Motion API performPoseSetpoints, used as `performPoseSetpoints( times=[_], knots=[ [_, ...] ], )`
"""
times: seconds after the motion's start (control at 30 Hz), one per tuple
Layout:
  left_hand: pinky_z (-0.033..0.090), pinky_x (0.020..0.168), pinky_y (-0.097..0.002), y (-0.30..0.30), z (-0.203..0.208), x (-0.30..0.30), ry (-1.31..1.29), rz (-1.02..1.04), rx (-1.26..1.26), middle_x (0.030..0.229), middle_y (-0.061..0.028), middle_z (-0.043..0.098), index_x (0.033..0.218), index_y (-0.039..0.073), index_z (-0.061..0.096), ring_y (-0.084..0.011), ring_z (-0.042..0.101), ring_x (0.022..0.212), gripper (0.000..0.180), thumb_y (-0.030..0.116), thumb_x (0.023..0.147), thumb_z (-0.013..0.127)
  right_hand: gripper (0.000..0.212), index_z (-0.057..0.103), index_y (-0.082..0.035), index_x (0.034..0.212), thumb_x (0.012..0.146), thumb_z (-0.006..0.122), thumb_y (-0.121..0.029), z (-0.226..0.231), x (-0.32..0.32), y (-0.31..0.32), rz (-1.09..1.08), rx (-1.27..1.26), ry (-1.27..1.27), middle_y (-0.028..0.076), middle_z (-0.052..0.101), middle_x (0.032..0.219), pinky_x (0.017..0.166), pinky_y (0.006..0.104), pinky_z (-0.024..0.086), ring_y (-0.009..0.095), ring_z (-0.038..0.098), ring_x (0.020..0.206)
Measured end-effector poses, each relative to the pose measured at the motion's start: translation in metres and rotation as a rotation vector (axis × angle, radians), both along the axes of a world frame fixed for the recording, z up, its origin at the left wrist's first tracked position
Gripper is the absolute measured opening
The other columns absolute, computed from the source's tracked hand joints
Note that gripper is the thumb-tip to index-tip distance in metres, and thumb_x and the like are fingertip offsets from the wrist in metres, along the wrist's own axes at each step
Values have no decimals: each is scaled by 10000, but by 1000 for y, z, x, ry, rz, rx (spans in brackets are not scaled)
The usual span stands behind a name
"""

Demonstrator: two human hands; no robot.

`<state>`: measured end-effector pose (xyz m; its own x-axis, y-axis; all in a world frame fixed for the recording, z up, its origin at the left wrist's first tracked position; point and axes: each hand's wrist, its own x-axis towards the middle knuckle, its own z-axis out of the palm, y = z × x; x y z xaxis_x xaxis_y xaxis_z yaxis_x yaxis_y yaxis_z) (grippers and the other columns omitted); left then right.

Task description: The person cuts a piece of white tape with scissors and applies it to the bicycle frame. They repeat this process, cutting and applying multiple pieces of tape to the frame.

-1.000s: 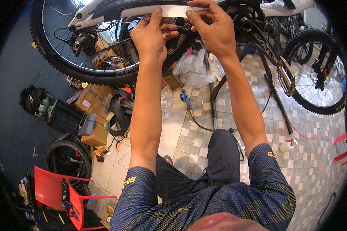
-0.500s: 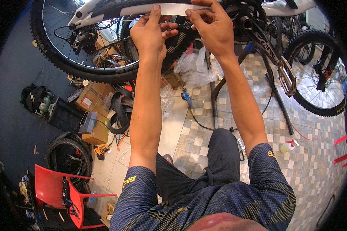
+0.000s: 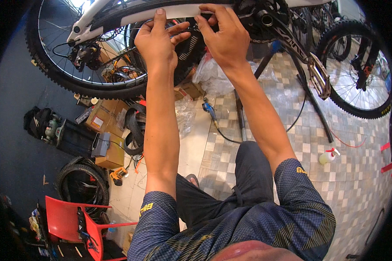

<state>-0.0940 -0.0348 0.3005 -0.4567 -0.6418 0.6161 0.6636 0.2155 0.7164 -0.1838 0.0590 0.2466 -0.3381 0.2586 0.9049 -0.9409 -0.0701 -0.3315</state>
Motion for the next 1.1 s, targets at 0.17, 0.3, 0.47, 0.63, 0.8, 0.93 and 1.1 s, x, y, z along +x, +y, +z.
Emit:
performPoseSetpoints(
  times=[0.17, 0.3, 0.47, 0.63, 0.8, 0.93, 1.1],
  knots=[
    [620, 480, -342, -5, -1, 2, 2, -4, -23, 908, -197, 656, 1053, -74, 504, -316, 739, 694, 352, 237, 995, 660, 227, 702, -191, 1088, 871, 752, -234, 1, -1, -2, -41, 7, 40, 14, 670, 930, 612, 338, 563, 196, 716, 733],
    [620, 483, -342, -4, -1, 0, 3, 8, -17, 920, -209, 659, 1058, -75, 500, -315, 737, 693, 354, 237, 998, 656, 256, 696, -184, 1094, 858, 765, -256, 1, -3, -1, -73, 24, 79, 21, 663, 924, 606, 342, 564, 211, 714, 732],
    [604, 471, -331, 1, -8, 5, 10, 8, 5, 918, -203, 658, 1041, -52, 493, -301, 731, 681, 316, 224, 1007, 643, 317, 693, -157, 1126, 845, 785, -272, -5, 2, 5, 77, 50, 19, 27, 670, 921, 605, 312, 546, 174, 686, 698],
    [590, 458, -320, 25, -48, 30, -35, 120, -67, 883, -173, 651, 999, -26, 478, -261, 717, 638, 278, 202, 1012, 637, 336, 712, -27, 1112, 893, 780, -273, -40, 13, 24, 905, 90, -339, -15, 693, 886, 646, 206, 458, 30, 564, 739],
    [570, 435, -291, 33, -74, 32, 15, 150, -151, 831, -151, 639, 961, -10, 462, -221, 705, 604, 319, 225, 992, 676, 250, 711, -1, 1047, 907, 770, -200, -44, 26, 49, 1029, 226, -506, 2, 697, 872, 655, 212, 464, 40, 570, 720],
    [575, 461, -290, 39, -72, 24, 4, 16, -122, 880, -154, 667, 1048, -40, 521, -216, 709, 646, 318, 211, 974, 703, 195, 708, 3, 1019, 917, 759, -156, -49, 17, 40, 878, 204, -470, 10, 702, 846, 664, 211, 479, 42, 596, 755],
    [551, 478, -280, 39, -65, 14, -106, 98, -337, 801, -119, 708, 994, -40, 656, -168, 691, 611, 192, 139, 958, 715, 265, 703, -14, 1077, 903, 789, -194, -56, 17, 58, 924, 175, -396, 5, 704, 869, 666, 210, 488, 42, 606, 759]
  ],
)
